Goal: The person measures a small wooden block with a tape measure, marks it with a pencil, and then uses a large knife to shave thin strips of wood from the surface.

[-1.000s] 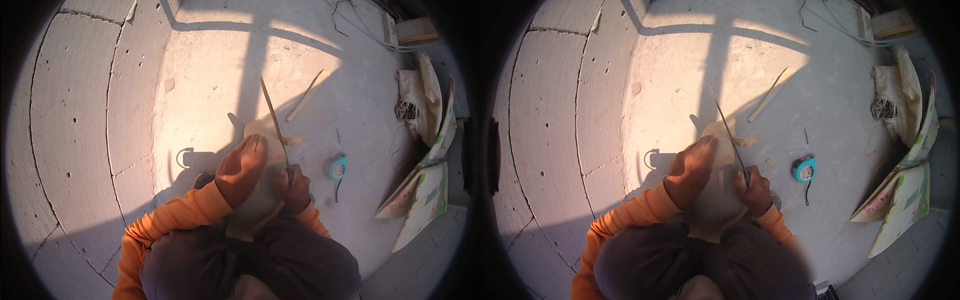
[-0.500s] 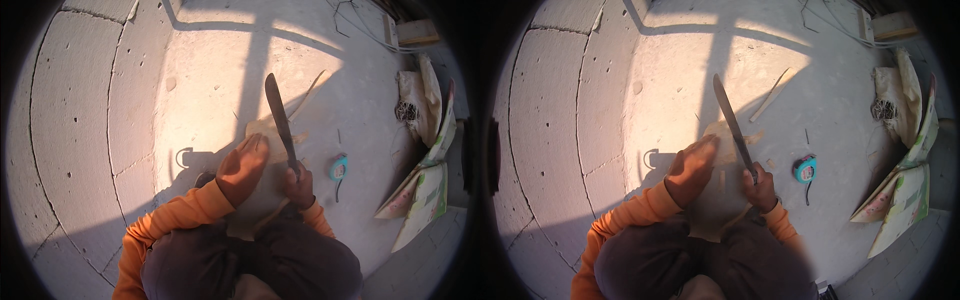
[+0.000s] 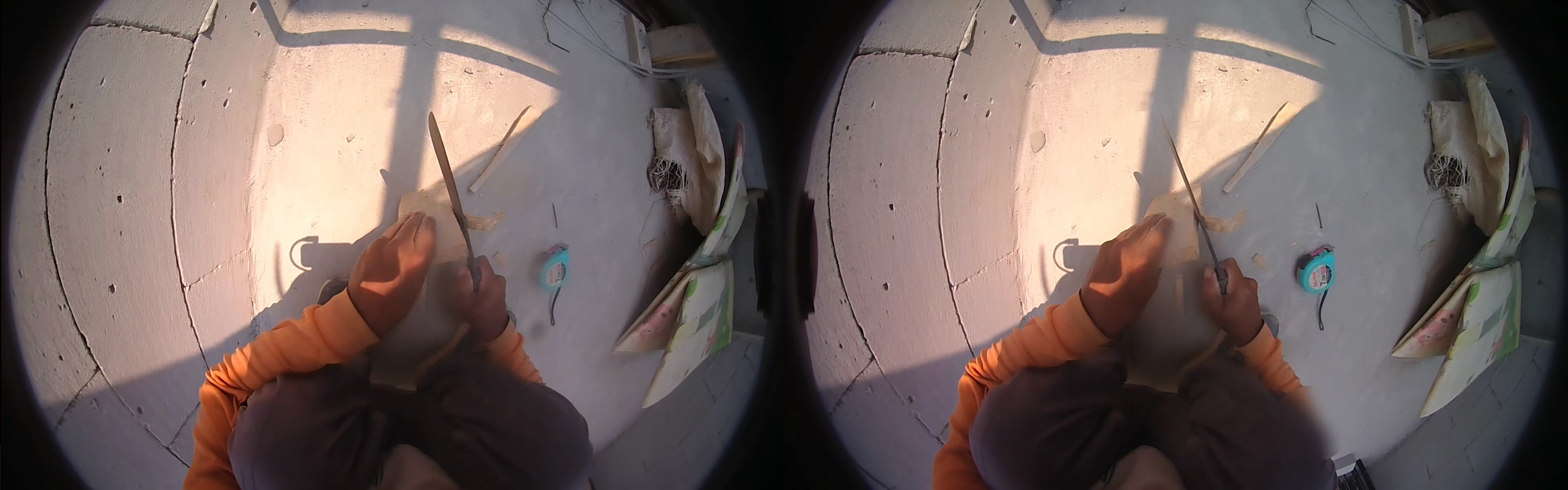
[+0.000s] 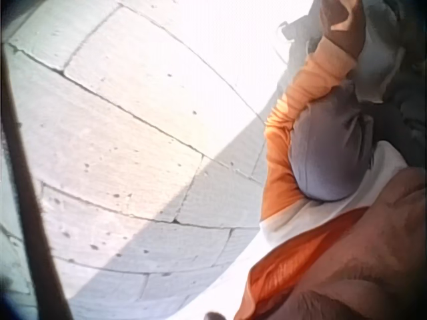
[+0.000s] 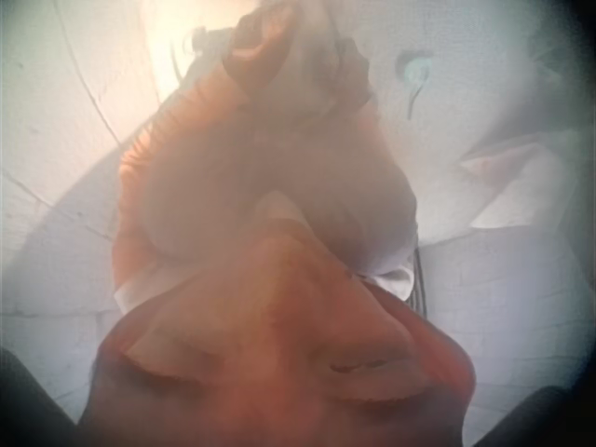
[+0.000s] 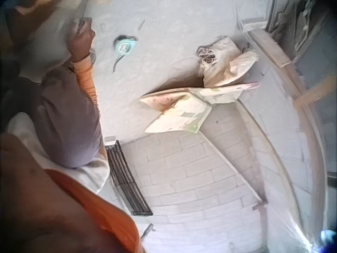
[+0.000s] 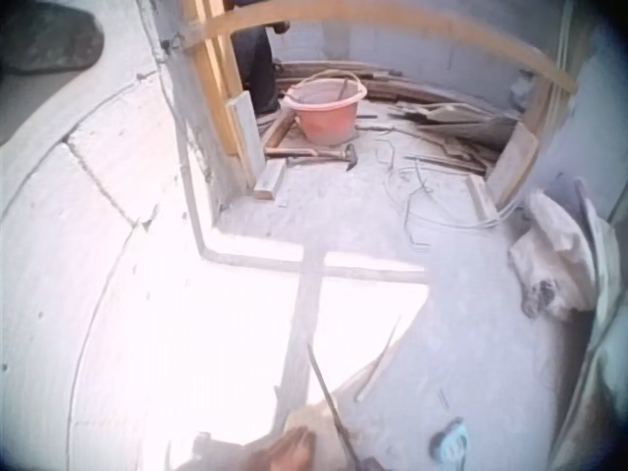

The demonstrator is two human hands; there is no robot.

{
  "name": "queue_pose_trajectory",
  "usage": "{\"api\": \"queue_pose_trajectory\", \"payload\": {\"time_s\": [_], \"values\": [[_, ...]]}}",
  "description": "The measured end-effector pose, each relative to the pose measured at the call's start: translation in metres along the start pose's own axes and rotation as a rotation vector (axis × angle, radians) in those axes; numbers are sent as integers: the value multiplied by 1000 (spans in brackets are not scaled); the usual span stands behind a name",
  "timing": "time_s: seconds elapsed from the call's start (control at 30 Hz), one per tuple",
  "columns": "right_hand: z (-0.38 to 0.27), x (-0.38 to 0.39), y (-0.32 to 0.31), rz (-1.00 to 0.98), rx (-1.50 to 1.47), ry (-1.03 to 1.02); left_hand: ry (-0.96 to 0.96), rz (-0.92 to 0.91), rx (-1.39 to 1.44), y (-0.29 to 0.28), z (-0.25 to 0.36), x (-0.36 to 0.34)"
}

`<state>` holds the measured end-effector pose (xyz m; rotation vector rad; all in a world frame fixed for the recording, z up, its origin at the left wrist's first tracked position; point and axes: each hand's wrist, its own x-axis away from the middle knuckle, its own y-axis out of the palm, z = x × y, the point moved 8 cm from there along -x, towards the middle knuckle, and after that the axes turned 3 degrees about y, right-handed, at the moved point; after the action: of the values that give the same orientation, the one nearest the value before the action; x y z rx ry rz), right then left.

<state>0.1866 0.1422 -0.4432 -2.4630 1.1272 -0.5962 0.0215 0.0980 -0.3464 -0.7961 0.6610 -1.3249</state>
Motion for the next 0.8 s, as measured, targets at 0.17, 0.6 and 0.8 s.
{"api": "queue_pose_trajectory", "payload": {"time_s": [0.17, 0.6, 0.8], "values": [[27, 10, 8, -66, -220, 152, 15, 19, 13, -2, -1, 1], [9, 2, 2, 13, 19, 46, 41, 20, 49, -4, 0, 0], [11, 1, 1, -53, -138, 145, 59, 49, 0, -3, -1, 4]]}}
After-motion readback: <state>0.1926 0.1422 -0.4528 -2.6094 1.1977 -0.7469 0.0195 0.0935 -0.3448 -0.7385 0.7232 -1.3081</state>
